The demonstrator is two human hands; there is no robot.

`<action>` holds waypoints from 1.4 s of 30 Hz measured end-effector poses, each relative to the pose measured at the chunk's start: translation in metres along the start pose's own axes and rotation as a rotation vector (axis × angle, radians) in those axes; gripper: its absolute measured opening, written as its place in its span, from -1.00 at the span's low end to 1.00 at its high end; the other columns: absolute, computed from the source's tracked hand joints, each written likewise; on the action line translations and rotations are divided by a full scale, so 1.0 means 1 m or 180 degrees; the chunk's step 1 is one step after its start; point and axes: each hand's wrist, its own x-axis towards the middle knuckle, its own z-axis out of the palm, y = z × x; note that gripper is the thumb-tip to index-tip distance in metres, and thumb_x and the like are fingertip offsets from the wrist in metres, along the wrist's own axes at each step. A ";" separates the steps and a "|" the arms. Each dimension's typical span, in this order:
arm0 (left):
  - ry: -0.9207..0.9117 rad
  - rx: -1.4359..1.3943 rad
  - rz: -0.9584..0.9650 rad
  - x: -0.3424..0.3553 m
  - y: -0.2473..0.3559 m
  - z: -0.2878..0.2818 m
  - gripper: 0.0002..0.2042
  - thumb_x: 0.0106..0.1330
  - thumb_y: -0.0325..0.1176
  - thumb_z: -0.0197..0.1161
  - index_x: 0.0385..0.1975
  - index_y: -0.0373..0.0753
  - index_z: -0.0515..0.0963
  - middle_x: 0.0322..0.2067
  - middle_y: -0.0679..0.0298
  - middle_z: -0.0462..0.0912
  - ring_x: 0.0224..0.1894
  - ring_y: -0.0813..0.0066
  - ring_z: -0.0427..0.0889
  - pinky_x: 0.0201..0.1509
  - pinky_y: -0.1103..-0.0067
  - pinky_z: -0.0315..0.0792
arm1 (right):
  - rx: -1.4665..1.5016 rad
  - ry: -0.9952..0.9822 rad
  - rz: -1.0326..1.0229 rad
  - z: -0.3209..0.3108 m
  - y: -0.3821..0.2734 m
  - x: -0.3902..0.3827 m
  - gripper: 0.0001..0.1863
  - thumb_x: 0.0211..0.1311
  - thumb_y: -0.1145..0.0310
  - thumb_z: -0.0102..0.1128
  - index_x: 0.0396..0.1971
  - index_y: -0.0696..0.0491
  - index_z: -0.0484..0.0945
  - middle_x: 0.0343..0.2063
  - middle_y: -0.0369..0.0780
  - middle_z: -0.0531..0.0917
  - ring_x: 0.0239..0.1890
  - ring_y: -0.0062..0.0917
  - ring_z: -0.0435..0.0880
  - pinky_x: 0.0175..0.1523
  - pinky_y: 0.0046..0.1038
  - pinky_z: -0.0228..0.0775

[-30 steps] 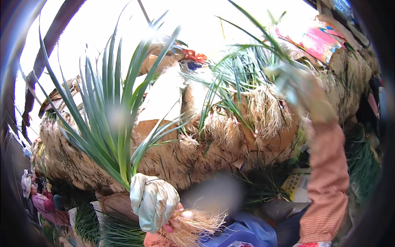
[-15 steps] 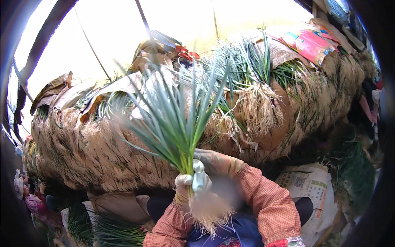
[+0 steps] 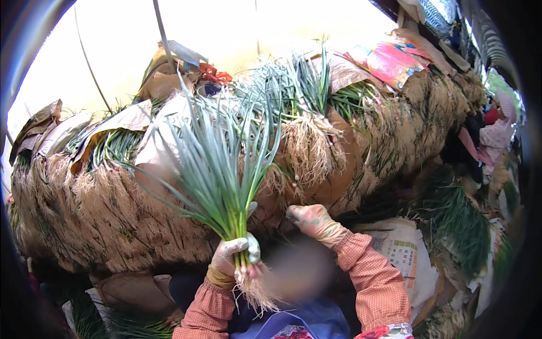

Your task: The person gathers green onions from a large pile, aligns them by hand, and ties them into bundles using a rubber band. The person repeats this process for multiple bunches, placing the finished bundles aside.

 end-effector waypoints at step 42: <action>0.0553 0.0246 0.0209 0.087 -0.018 0.035 -0.81 0.27 -0.56 0.19 -0.13 -0.36 0.49 -0.42 0.15 0.63 -0.45 0.37 0.65 -0.52 0.42 0.63 | 0.4800 0.2025 0.1414 -0.035 0.003 0.056 -0.70 0.46 0.25 -0.07 -0.32 0.14 0.57 -0.70 -0.31 0.56 -0.76 -0.74 0.41 -0.68 -0.72 0.24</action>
